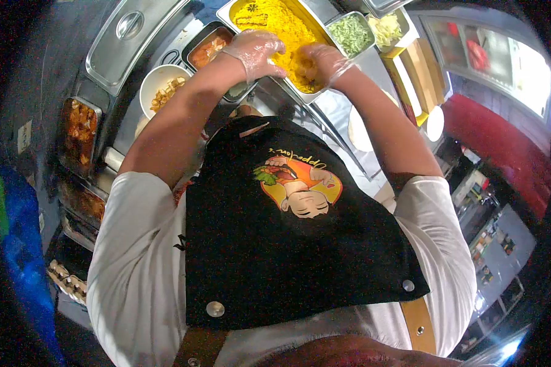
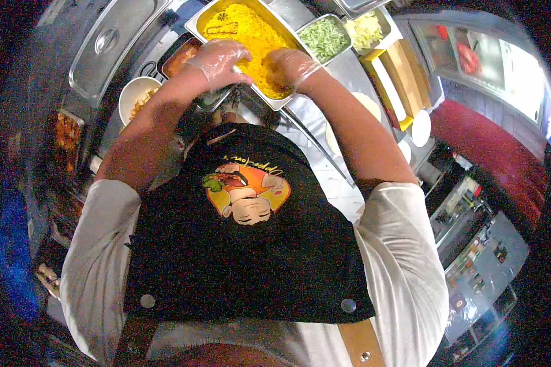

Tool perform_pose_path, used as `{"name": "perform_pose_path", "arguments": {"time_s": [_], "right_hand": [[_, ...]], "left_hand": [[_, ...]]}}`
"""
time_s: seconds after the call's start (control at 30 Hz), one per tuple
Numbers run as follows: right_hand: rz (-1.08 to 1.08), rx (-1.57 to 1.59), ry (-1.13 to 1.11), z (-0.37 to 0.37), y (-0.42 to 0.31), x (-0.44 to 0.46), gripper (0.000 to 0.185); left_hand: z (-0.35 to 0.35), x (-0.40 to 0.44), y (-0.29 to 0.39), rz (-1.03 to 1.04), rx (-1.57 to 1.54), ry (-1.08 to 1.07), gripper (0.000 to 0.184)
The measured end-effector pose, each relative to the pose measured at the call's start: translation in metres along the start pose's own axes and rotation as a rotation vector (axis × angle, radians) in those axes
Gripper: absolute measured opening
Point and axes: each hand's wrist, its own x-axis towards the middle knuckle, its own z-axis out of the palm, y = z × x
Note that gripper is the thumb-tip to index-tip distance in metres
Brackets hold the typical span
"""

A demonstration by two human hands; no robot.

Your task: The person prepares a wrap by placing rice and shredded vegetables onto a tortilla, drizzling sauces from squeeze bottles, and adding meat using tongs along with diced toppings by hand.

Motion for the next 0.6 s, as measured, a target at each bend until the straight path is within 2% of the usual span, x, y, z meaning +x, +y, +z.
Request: {"name": "perform_pose_path", "arguments": {"time_s": [0.1, 0.23, 0.33, 0.43, 0.53, 0.6], "right_hand": [[-0.148, -0.083, -0.09, 0.019, 0.0, -0.006, 0.032], [-0.099, -0.079, -0.174, 0.02, 0.0, -0.003, 0.027], [-0.09, -0.056, -0.227, 0.012, -0.008, 0.002, 0.03], [0.083, -0.131, -0.402, -0.015, -0.032, 0.01, 0.043], [0.062, -0.029, -0.358, -0.017, -0.015, 0.014, 0.046], [0.126, 0.075, -0.296, -0.024, -0.011, 0.012, 0.047]], "left_hand": [[-0.004, -0.001, 0.004, -0.009, 0.006, -0.004, 0.064], [0.0, -0.001, 0.001, 0.014, 0.023, 0.048, 0.059], [-0.001, 0.001, 0.002, 0.021, 0.021, 0.055, 0.059], [-0.006, -0.002, 0.005, 0.01, 0.04, 0.035, 0.059], [-0.007, -0.003, 0.006, -0.001, 0.058, 0.012, 0.059], [-0.008, -0.003, 0.007, -0.013, 0.042, 0.009, 0.059]]}}
